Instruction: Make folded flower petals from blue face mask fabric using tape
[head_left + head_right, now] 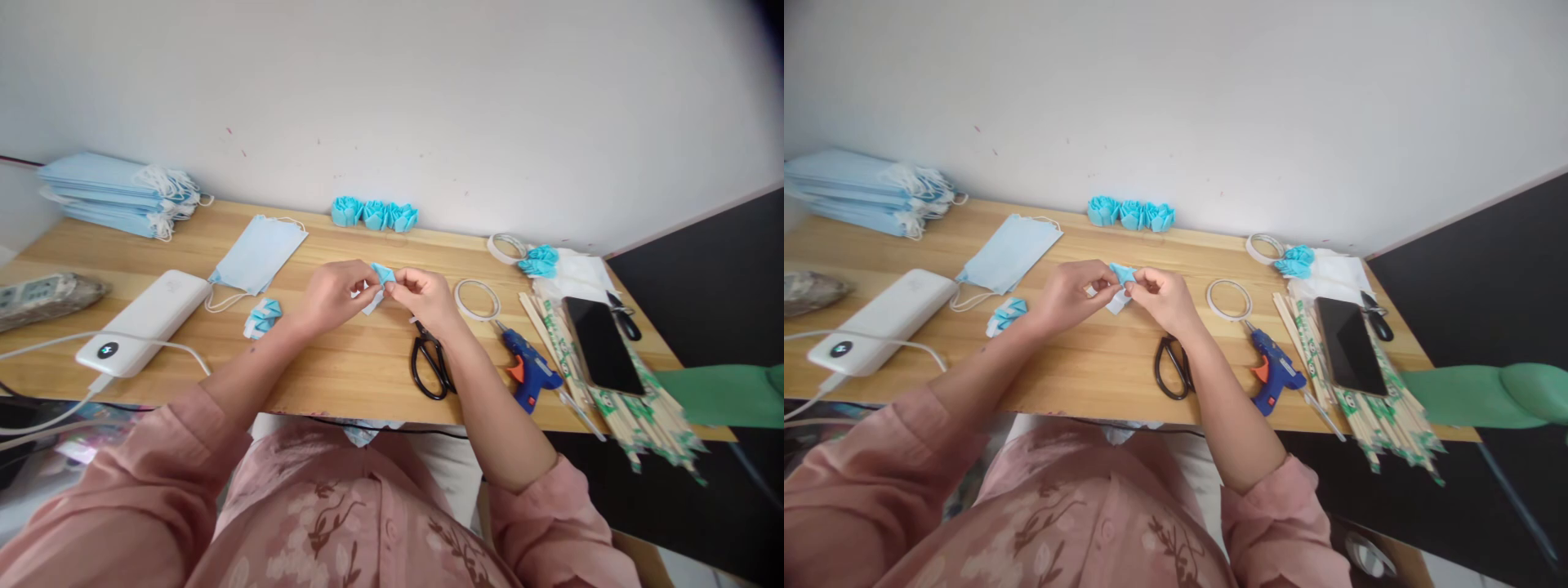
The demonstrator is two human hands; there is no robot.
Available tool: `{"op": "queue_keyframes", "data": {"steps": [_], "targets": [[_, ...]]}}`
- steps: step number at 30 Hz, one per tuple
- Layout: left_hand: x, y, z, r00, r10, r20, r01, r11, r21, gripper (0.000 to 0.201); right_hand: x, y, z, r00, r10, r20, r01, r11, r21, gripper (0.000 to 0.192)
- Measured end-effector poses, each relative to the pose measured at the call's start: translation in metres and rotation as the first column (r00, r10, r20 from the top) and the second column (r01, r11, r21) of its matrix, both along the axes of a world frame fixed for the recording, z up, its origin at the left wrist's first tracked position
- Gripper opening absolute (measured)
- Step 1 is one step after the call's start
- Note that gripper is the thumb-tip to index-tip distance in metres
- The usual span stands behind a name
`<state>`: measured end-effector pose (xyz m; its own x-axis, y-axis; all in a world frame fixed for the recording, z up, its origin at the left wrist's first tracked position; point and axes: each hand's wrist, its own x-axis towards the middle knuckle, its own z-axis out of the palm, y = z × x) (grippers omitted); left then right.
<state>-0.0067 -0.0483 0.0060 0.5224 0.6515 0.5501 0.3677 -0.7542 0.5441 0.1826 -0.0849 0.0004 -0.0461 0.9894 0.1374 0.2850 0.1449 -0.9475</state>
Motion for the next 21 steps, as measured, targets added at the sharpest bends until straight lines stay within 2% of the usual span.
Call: {"op": "queue_keyframes", "data": {"steps": [8, 18, 21], "targets": [[0.0019, -0.0011, 0.0012, 0.999, 0.038, 0.006, -0.037, 0.998, -0.056, 0.010, -0.0021, -0.0010, 0.0018, 1.000, 0.022, -0.019, -0.022, 1.000, 0.004, 0.015], [0.0028, 0.0007, -0.0008, 0.997, 0.049, -0.064, -0.046, 0.998, 0.044, 0.013, -0.0026, -0.0009, 0.0019, 0.999, 0.032, -0.012, -0.032, 0.999, -0.023, 0.022], [0.0040, -0.0009, -0.0001, 0.997, 0.039, -0.060, -0.038, 0.999, 0.015, 0.013, -0.0027, 0.0009, -0.0015, 1.000, 0.018, -0.022, -0.018, 1.000, -0.013, 0.020]]}}
